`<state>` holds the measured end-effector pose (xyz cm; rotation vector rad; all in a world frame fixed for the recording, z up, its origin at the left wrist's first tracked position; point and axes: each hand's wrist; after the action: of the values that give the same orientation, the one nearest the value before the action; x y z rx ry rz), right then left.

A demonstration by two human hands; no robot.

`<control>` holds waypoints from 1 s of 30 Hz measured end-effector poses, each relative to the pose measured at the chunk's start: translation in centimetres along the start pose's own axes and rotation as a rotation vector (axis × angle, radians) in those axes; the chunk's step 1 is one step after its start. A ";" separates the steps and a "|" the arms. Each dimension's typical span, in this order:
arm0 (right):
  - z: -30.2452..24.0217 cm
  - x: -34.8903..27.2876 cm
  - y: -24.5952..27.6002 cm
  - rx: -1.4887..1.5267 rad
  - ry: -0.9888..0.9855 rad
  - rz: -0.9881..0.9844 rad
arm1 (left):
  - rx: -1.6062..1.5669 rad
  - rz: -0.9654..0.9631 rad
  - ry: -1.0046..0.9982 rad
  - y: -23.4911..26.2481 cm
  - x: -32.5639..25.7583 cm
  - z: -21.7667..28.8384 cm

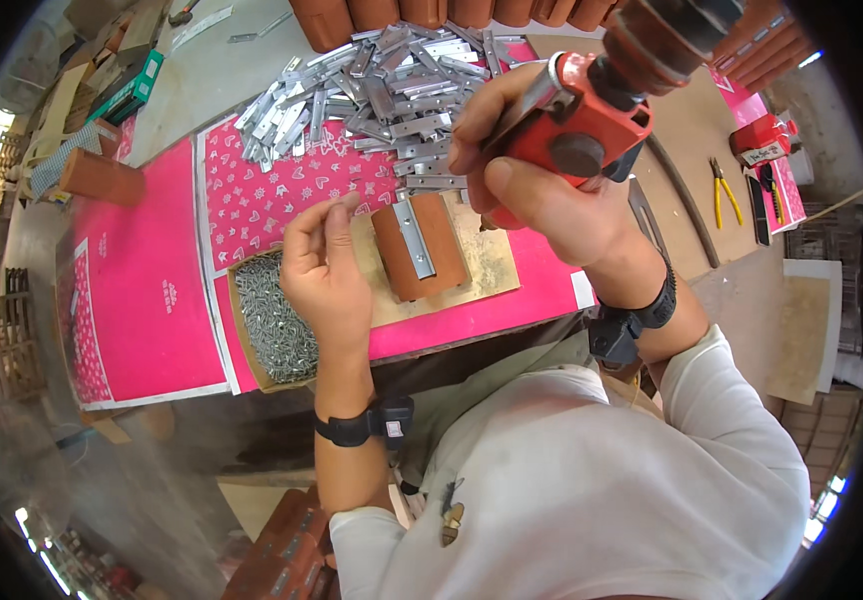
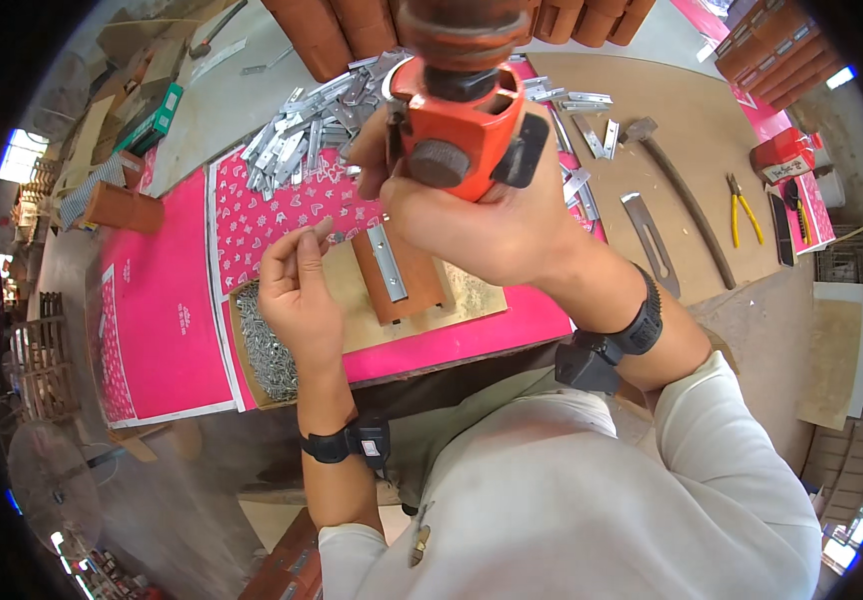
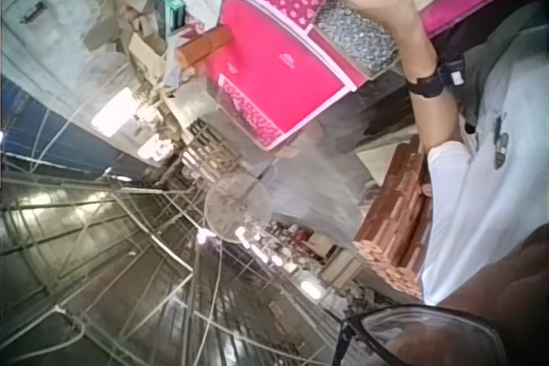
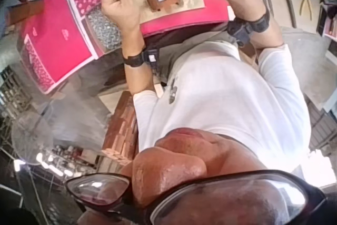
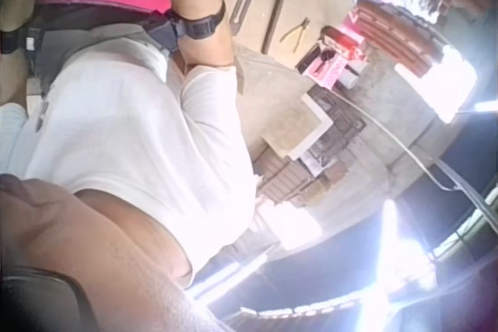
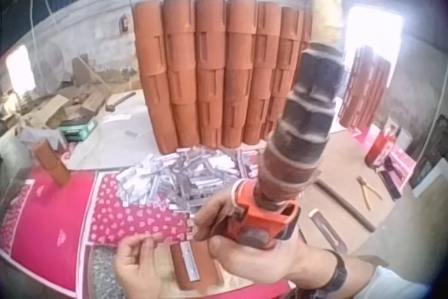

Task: Attaching metal hinges to curved wooden furniture components using a pneumatic screwdriver.

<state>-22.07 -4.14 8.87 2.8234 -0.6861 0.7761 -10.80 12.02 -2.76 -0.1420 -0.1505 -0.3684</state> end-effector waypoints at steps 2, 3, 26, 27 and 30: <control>0.4 0.1 0.1 -0.010 0.003 0.006 | 0.025 0.013 0.015 0.8 -0.1 -0.7; 0.4 0.3 0.1 -0.022 0.018 -0.001 | 0.026 0.023 0.073 1.1 -0.3 -0.9; 0.2 2.9 -1.5 0.174 0.201 0.068 | 0.368 -0.063 -0.081 -0.1 -1.7 0.4; -1.8 3.3 -1.5 0.178 -0.036 0.030 | 0.304 -0.054 -0.030 -0.2 -2.1 0.8; -2.8 3.5 -1.8 0.224 -0.196 0.005 | 0.264 -0.045 0.004 -0.5 -2.8 0.2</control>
<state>-19.82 -3.24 13.05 3.1340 -0.6715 0.6170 -13.58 12.58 -2.95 0.1230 -0.1976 -0.3902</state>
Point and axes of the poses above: each hand's wrist, its own x-axis towards the middle knuckle, its own y-axis out of the back of the hand, z = x × y, and after that the axes turned 6 degrees about y, right-handed
